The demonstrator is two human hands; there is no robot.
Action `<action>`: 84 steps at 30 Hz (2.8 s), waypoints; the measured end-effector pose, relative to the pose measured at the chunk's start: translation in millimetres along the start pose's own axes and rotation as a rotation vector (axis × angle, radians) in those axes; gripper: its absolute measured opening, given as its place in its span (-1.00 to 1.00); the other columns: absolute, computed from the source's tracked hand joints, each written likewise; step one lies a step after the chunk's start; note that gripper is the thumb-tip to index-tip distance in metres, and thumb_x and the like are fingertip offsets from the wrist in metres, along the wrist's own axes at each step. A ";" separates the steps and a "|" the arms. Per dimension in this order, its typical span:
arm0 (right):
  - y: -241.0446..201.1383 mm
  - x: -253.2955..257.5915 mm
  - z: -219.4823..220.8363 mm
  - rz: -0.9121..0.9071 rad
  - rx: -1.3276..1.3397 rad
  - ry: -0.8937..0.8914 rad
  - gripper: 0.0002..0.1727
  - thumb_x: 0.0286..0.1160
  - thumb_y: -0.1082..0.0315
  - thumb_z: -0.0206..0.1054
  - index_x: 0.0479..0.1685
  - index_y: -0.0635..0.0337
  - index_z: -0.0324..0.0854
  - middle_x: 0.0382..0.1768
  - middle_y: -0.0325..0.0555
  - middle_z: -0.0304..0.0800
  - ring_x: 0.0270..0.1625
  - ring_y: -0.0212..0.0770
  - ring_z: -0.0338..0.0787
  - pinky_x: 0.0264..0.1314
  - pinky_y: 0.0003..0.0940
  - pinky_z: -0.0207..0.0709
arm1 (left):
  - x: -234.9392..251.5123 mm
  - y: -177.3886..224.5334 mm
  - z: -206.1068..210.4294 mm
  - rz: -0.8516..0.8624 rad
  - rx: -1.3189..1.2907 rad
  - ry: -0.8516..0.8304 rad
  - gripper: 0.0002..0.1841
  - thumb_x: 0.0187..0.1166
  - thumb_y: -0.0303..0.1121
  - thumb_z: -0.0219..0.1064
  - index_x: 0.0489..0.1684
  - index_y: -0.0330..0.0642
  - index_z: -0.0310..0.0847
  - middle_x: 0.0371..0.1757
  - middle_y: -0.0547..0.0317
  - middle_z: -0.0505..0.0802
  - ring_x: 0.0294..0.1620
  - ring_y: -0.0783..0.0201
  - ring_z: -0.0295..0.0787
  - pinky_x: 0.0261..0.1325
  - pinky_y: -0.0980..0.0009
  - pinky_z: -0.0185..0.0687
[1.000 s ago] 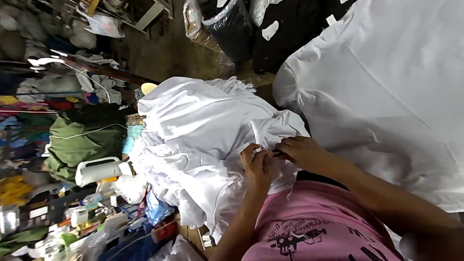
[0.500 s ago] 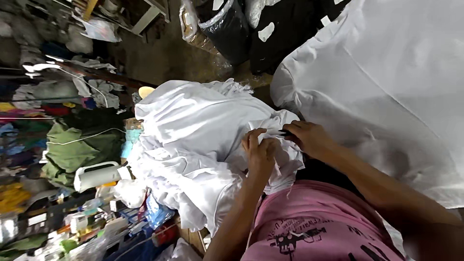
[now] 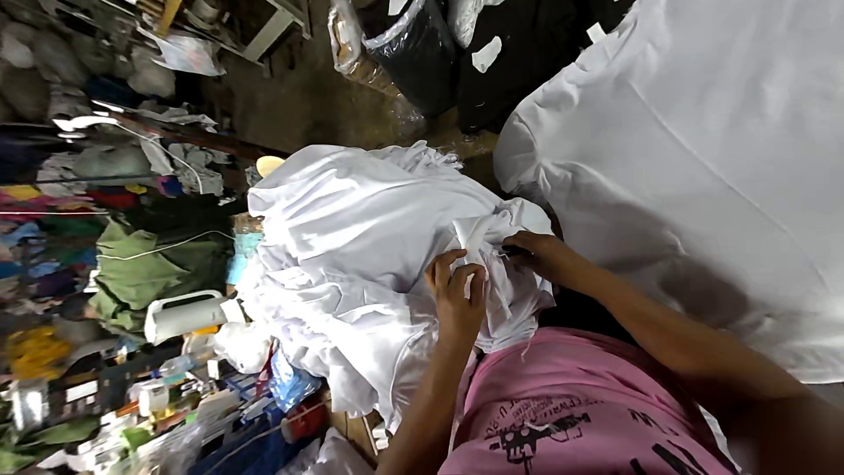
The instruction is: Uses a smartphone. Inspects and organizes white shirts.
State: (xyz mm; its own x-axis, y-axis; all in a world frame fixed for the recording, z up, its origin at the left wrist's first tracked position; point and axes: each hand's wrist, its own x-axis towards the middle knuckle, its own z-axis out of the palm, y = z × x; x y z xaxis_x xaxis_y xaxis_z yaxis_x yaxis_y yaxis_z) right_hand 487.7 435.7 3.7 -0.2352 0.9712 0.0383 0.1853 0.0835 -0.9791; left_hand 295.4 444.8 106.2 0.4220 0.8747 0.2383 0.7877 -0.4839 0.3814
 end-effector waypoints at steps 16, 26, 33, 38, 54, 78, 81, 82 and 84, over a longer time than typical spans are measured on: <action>-28.0 -2.3 8.9 -0.123 0.006 0.148 -0.75 0.60 0.38 0.36 0.04 0.41 0.75 -0.18 0.13 0.81 -0.19 -0.04 0.83 -0.04 -0.13 0.74 | -12.5 -11.3 -7.3 -0.158 -0.062 -0.065 -0.90 0.44 -0.50 0.41 -0.31 -0.37 0.82 0.01 -0.17 0.86 0.19 -0.08 0.73 0.37 0.09 0.54; -13.0 -12.0 4.5 -0.049 -0.291 -0.160 -0.65 0.58 0.15 0.40 0.08 0.25 0.79 0.00 0.18 0.83 -0.01 0.24 0.85 -0.02 0.29 0.65 | -24.3 -6.0 -15.6 -0.188 0.030 -0.216 -0.79 0.55 -0.49 0.35 -0.04 -0.50 0.74 -0.21 -0.12 0.88 -0.30 0.20 0.85 -0.15 0.36 0.78; 1.0 -15.1 -13.3 0.040 -0.257 -0.019 -0.67 0.50 0.16 0.48 0.01 0.25 0.80 -0.09 0.17 0.81 -0.15 0.17 0.85 -0.14 0.21 0.68 | -27.3 5.9 -33.2 -0.177 0.094 -0.400 -0.71 0.58 -0.49 0.25 0.19 -0.41 0.68 -0.30 -0.05 0.84 -0.49 0.19 0.74 -0.35 0.29 0.70; -16.1 -16.0 -11.6 0.118 -0.180 0.038 -0.55 0.48 0.18 0.53 0.24 0.27 0.68 0.04 0.19 0.78 -0.09 0.17 0.85 -0.03 0.19 0.70 | -26.5 9.0 -27.3 -0.046 0.311 -0.226 -0.77 0.46 -0.49 0.34 -0.02 -0.32 0.83 0.01 -0.25 0.84 0.07 -0.23 0.80 0.12 -0.09 0.69; -21.8 -24.8 -0.3 -0.079 0.036 -0.268 -0.65 0.70 0.26 0.25 -0.05 0.45 0.76 -0.09 0.27 0.85 0.02 0.17 0.83 0.19 0.15 0.58 | -34.6 20.3 -35.4 -0.056 -0.274 -0.447 -0.81 0.54 -0.53 0.31 -0.09 -0.43 0.84 0.05 -0.15 0.90 0.00 0.21 0.90 0.12 0.39 0.79; -7.8 -29.5 -8.3 0.078 -0.003 0.071 -0.69 0.44 0.38 0.49 0.11 0.32 0.74 0.03 0.17 0.74 -0.08 0.03 0.81 0.00 0.02 0.71 | -3.0 -1.0 20.1 -0.033 0.075 -0.192 -0.88 0.49 -0.46 0.41 -0.26 -0.23 0.90 0.03 -0.19 0.82 0.11 -0.19 0.71 0.22 -0.12 0.57; -31.0 -39.9 -7.0 0.014 -0.173 0.120 -0.59 0.55 0.20 0.45 0.27 0.23 0.69 0.10 0.23 0.73 -0.10 0.15 0.84 -0.13 0.12 0.72 | -10.7 8.3 -7.4 -0.037 -0.073 -0.114 -0.88 0.46 -0.41 0.44 -0.35 -0.24 0.90 -0.16 -0.05 0.85 0.01 0.04 0.73 0.22 0.12 0.57; -34.5 -41.0 -2.4 -0.040 -0.240 0.161 -0.63 0.57 0.21 0.40 0.22 0.24 0.71 0.04 0.22 0.75 -0.13 0.15 0.85 -0.18 0.10 0.73 | -13.7 9.3 -11.9 -0.031 -0.084 -0.094 -0.87 0.45 -0.41 0.44 -0.38 -0.23 0.90 -0.19 0.00 0.85 -0.01 0.10 0.72 0.19 0.18 0.54; -34.7 -38.7 8.4 -0.128 -0.338 0.231 -0.70 0.57 0.27 0.36 0.12 0.28 0.74 -0.08 0.19 0.80 -0.13 0.17 0.87 -0.18 0.07 0.74 | -17.9 8.6 -10.5 -0.011 -0.058 -0.074 -0.86 0.45 -0.39 0.44 -0.40 -0.23 0.91 -0.20 0.01 0.86 -0.05 0.12 0.73 0.14 0.22 0.56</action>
State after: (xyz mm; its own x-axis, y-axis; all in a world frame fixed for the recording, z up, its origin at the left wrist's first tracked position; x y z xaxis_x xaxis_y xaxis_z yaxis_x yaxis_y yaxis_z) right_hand 482.4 393.3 34.6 -0.0636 0.9695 0.2369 0.4802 0.2378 -0.8443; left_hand 289.9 424.7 114.5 0.4473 0.8784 0.1684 0.7659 -0.4735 0.4350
